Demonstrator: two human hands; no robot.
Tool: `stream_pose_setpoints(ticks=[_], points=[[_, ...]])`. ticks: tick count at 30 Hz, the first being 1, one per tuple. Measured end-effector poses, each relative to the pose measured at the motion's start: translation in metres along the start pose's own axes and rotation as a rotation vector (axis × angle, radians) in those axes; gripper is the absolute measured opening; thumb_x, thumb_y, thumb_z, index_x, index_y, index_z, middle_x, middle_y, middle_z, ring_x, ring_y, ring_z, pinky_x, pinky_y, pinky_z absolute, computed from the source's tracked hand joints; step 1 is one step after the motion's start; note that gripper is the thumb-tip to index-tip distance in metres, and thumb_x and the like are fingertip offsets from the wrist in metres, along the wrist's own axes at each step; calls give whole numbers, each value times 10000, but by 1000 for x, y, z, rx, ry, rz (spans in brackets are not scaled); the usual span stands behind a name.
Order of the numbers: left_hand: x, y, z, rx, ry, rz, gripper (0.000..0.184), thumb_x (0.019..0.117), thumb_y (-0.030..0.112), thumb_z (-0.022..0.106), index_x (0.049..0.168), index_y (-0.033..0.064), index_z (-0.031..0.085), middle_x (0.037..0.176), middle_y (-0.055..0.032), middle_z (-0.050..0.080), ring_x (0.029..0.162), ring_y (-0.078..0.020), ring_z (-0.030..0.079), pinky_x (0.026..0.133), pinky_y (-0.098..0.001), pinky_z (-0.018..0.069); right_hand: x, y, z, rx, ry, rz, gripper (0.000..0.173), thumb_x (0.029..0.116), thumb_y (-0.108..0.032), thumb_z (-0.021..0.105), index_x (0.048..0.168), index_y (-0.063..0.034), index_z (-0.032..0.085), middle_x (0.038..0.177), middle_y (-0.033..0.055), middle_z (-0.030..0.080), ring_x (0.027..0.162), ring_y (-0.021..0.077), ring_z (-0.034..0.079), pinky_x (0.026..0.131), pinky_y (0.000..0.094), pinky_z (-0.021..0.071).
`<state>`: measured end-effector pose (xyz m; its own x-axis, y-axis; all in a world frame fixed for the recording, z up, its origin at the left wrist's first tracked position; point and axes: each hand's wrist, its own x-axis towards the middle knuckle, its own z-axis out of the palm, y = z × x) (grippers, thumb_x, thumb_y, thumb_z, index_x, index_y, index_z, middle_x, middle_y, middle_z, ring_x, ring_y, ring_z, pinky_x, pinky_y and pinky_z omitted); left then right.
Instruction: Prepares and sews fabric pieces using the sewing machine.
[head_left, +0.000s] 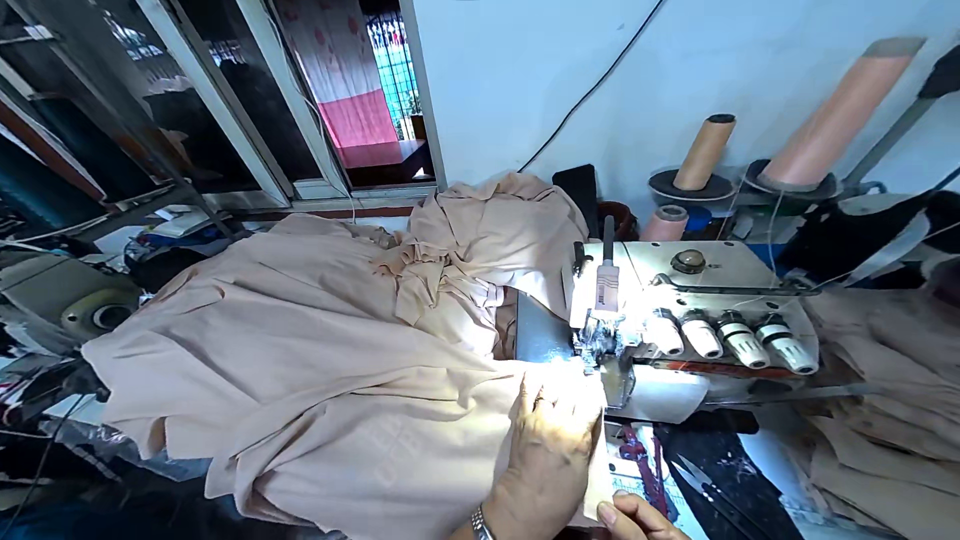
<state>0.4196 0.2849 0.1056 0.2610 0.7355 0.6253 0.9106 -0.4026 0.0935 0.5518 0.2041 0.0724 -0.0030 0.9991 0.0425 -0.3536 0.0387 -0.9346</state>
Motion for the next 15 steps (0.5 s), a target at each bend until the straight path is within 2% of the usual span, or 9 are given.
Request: stream_pose_setpoints(ticks=[1, 3, 4, 5, 6, 8, 10, 12, 15], points=[[1, -2, -3, -48, -35, -11, 326, 1027, 199, 509, 1253, 190, 745, 1339, -36, 689, 1265, -242, 630, 1091, -473, 469, 1, -2, 2, 1, 12, 1, 228, 960, 55, 546, 895, -102, 697, 757, -53, 719, 648, 57, 680, 643, 247, 596], [9, -9, -12, -131, -148, -63, 314, 995, 146, 520, 1201, 89, 750, 1215, -92, 733, 1176, -258, 678, 1070, -460, 490, 8, -6, 7, -2, 39, -8, 224, 951, 68, 539, 892, -86, 691, 751, -45, 720, 637, 62, 684, 635, 244, 601], [16, -13, -20, -181, -271, -122, 327, 988, 121, 513, 1225, 26, 716, 1207, -140, 720, 1172, -279, 671, 1062, -444, 489, 13, -9, 10, -9, 50, -13, 216, 952, 68, 539, 893, -81, 684, 755, -44, 717, 636, 64, 684, 632, 243, 601], [26, -19, -27, -238, -408, -196, 370, 1000, 123, 493, 1306, -14, 650, 1254, -177, 682, 1208, -288, 639, 1068, -425, 475, 19, -12, 14, -20, 63, -22, 209, 949, 69, 537, 888, -76, 675, 753, -43, 709, 631, 66, 678, 625, 241, 597], [35, -25, -31, -301, -473, -249, 387, 1005, 139, 497, 1332, -29, 615, 1240, -197, 665, 1189, -298, 631, 1041, -432, 483, 27, -14, 17, -17, 86, -30, 199, 943, 72, 537, 877, -60, 672, 742, -30, 701, 614, 74, 670, 606, 244, 595], [47, -39, -25, -393, -428, -244, 360, 1000, 177, 540, 1309, 17, 629, 1218, -163, 673, 1167, -271, 637, 1019, -443, 502, 45, -19, 27, -3, 144, -37, 178, 936, 60, 540, 854, -31, 670, 720, -2, 688, 578, 82, 655, 563, 237, 589], [54, -50, -18, -402, -395, -181, 375, 982, 199, 593, 1303, 11, 641, 1287, -175, 654, 1247, -297, 596, 1102, -467, 440, 65, -21, 34, -3, 197, -44, 185, 939, 42, 537, 816, -20, 660, 679, 12, 672, 544, 82, 639, 518, 223, 571], [63, -56, -11, -324, -356, -101, 362, 995, 215, 596, 1282, -1, 647, 1284, -198, 649, 1236, -329, 602, 1115, -490, 426, 80, -23, 41, -34, 256, -33, 273, 972, 39, 530, 727, -54, 605, 608, -11, 639, 503, 45, 611, 473, 179, 526], [73, -59, -14, -341, -385, -166, 401, 1027, 197, 581, 1361, -24, 591, 1382, -232, 590, 1305, -361, 558, 1138, -496, 408, 90, -24, 45, -60, 315, -33, 367, 984, 37, 533, 639, -84, 565, 541, -31, 590, 461, 25, 563, 450, 157, 478]])
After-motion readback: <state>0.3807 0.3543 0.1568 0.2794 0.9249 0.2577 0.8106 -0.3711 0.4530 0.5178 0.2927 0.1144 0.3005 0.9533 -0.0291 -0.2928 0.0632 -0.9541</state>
